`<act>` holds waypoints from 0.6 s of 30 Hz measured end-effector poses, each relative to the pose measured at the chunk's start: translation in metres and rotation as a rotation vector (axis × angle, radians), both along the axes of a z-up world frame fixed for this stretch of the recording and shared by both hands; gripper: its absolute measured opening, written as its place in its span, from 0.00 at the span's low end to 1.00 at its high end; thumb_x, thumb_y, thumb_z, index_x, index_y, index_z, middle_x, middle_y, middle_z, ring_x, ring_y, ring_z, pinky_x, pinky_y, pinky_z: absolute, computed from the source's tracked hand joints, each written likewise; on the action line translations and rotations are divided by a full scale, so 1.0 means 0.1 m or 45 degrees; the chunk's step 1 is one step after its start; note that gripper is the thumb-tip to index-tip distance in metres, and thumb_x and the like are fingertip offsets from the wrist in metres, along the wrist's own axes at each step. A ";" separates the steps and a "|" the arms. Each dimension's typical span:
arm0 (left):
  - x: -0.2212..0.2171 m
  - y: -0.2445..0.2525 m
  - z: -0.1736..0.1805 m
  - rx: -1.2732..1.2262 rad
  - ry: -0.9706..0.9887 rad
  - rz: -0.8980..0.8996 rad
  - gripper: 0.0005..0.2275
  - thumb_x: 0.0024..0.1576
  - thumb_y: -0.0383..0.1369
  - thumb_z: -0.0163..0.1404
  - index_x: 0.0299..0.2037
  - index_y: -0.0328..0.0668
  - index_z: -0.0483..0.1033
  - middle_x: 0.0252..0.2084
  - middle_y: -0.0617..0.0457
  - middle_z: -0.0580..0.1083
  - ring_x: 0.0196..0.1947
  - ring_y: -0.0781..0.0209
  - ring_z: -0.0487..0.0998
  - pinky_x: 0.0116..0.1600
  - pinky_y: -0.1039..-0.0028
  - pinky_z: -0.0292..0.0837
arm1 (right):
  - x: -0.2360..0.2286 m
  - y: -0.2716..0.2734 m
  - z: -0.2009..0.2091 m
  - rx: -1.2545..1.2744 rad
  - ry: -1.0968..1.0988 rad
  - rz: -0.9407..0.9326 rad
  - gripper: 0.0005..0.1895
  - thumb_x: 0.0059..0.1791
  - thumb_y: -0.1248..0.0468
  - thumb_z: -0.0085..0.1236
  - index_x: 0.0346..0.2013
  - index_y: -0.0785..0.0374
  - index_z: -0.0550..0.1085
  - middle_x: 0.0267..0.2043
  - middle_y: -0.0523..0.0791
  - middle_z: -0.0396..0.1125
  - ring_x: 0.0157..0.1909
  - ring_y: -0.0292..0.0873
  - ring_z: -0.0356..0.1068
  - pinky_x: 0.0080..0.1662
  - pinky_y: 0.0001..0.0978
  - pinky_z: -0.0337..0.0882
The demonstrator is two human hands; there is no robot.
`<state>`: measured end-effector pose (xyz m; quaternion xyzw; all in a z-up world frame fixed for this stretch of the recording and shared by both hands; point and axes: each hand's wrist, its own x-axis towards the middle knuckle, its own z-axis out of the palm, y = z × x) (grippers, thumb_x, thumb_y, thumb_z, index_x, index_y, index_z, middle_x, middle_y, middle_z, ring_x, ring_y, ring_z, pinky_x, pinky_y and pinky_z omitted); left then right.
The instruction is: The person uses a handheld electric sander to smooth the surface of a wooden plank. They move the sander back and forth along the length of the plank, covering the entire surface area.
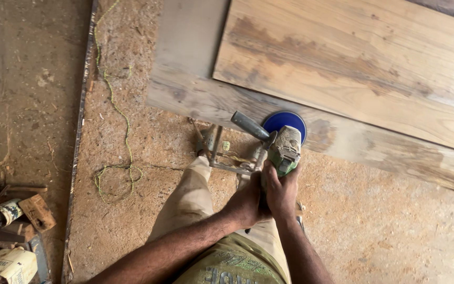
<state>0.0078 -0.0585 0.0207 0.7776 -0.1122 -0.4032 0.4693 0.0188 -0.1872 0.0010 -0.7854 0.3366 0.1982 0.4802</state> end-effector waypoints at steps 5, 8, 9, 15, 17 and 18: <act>0.02 -0.34 0.04 0.103 0.051 -0.137 0.34 0.59 0.48 0.55 0.59 0.23 0.55 0.47 0.42 0.69 0.38 0.60 0.78 0.38 0.73 0.83 | -0.10 -0.38 -0.05 -0.045 0.016 -0.089 0.39 0.51 0.52 0.54 0.67 0.68 0.50 0.56 0.60 0.67 0.54 0.58 0.73 0.51 0.55 0.77; 0.02 -0.57 0.06 0.085 0.031 -0.145 0.28 0.58 0.47 0.56 0.52 0.28 0.62 0.41 0.49 0.71 0.35 0.62 0.77 0.36 0.75 0.81 | -0.21 -0.66 -0.11 -0.018 -0.020 -0.203 0.38 0.50 0.56 0.51 0.68 0.69 0.49 0.55 0.57 0.66 0.52 0.54 0.72 0.49 0.51 0.78; 0.02 -0.65 0.06 0.084 0.032 -0.148 0.26 0.57 0.47 0.57 0.50 0.30 0.64 0.39 0.51 0.71 0.34 0.63 0.76 0.35 0.75 0.79 | -0.25 -0.76 -0.13 0.001 -0.076 -0.232 0.36 0.50 0.57 0.51 0.68 0.69 0.51 0.55 0.57 0.67 0.52 0.53 0.72 0.49 0.50 0.79; 0.13 -1.05 -0.05 0.193 0.118 -0.621 0.21 0.68 0.50 0.46 0.47 0.34 0.65 0.34 0.50 0.73 0.26 0.62 0.72 0.27 0.73 0.72 | -0.38 -1.21 -0.19 -0.004 -0.080 -0.484 0.30 0.53 0.59 0.49 0.67 0.69 0.58 0.55 0.55 0.67 0.54 0.51 0.71 0.52 0.48 0.77; 0.08 -1.13 -0.08 0.119 0.058 -0.451 0.25 0.58 0.46 0.55 0.49 0.30 0.62 0.34 0.48 0.70 0.26 0.63 0.72 0.26 0.74 0.75 | -0.40 -1.22 -0.19 -0.009 -0.169 -0.487 0.30 0.55 0.58 0.50 0.68 0.70 0.57 0.58 0.54 0.66 0.57 0.51 0.69 0.55 0.48 0.74; 0.05 -1.11 -0.11 0.086 0.027 -0.366 0.28 0.53 0.45 0.60 0.50 0.28 0.60 0.34 0.48 0.69 0.25 0.63 0.72 0.26 0.74 0.76 | -0.40 -1.19 -0.18 0.017 -0.291 -0.447 0.30 0.57 0.59 0.51 0.69 0.71 0.59 0.60 0.55 0.65 0.59 0.52 0.67 0.57 0.49 0.72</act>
